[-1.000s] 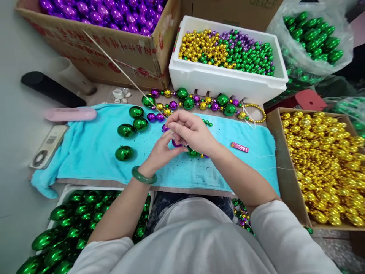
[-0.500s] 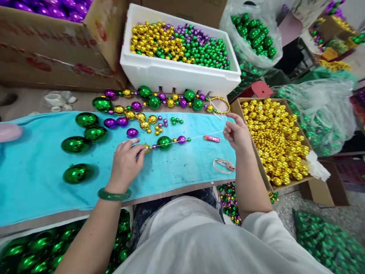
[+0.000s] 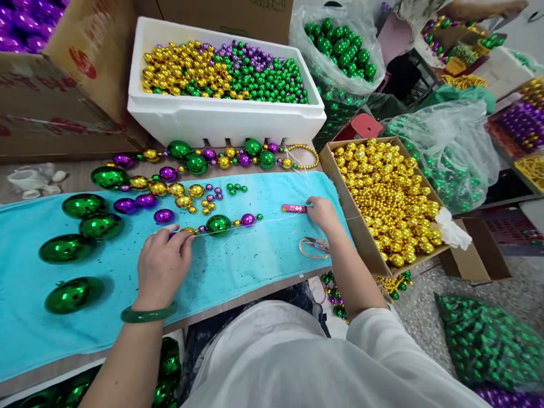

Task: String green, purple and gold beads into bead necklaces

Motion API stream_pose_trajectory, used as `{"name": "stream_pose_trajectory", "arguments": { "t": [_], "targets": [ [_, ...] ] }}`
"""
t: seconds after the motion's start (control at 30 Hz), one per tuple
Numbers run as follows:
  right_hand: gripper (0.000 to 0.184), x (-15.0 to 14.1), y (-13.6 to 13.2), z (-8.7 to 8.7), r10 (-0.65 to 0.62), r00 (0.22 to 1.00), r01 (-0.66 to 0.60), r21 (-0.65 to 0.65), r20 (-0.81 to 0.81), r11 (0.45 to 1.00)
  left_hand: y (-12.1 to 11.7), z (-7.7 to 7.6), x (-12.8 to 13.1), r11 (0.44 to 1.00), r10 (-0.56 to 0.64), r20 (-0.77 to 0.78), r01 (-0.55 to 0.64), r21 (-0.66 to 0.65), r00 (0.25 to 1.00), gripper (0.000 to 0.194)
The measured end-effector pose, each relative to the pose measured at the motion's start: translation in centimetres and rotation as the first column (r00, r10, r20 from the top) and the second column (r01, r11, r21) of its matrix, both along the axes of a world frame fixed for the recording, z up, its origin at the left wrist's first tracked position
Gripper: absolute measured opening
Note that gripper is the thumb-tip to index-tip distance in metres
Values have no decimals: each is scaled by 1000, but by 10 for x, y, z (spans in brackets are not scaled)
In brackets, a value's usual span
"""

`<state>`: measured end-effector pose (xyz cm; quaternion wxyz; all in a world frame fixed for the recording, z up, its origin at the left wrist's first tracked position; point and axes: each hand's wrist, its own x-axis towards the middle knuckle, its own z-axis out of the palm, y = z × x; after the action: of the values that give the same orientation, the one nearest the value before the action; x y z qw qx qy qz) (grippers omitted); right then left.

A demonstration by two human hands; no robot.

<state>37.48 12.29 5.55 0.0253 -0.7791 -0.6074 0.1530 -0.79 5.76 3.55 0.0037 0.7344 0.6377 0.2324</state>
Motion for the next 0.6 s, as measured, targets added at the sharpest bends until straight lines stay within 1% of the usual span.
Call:
{"name": "stream_pose_trajectory", "arguments": {
  "t": [0.13,0.2,0.27,0.33,0.4,0.47,0.53,0.6],
  "targets": [
    [34,2,-3,-4,14,1000,-14,14,18,1000,1,3,4,1000,3,18,-3,-21,1000,27],
    [34,4,-3,-6,10,1000,-10,42,7,999,2,5,6,999,20,32,-19,-38,999,28],
    [33,7,-3,-6,-9,1000,12,112,-27,994,4,9,7,998,53,60,-50,-44,997,29],
    [32,9,-1,-5,-42,995,60,217,-88,974,6,13,8,995,87,99,-83,-48,991,28],
    [31,12,1,-1,-88,981,140,317,-175,938,9,19,11,994,109,143,-104,-37,984,28],
    [30,17,5,6,-141,950,250,404,-280,880,13,26,17,994,108,200,-110,-2,974,28],
    [29,24,10,14,-172,910,351,485,-376,801,20,32,24,994,88,268,-103,43,959,27],
    [30,33,14,20,-176,875,427,550,-451,718,27,34,32,991,65,347,-101,87,936,26]
  ]
}}
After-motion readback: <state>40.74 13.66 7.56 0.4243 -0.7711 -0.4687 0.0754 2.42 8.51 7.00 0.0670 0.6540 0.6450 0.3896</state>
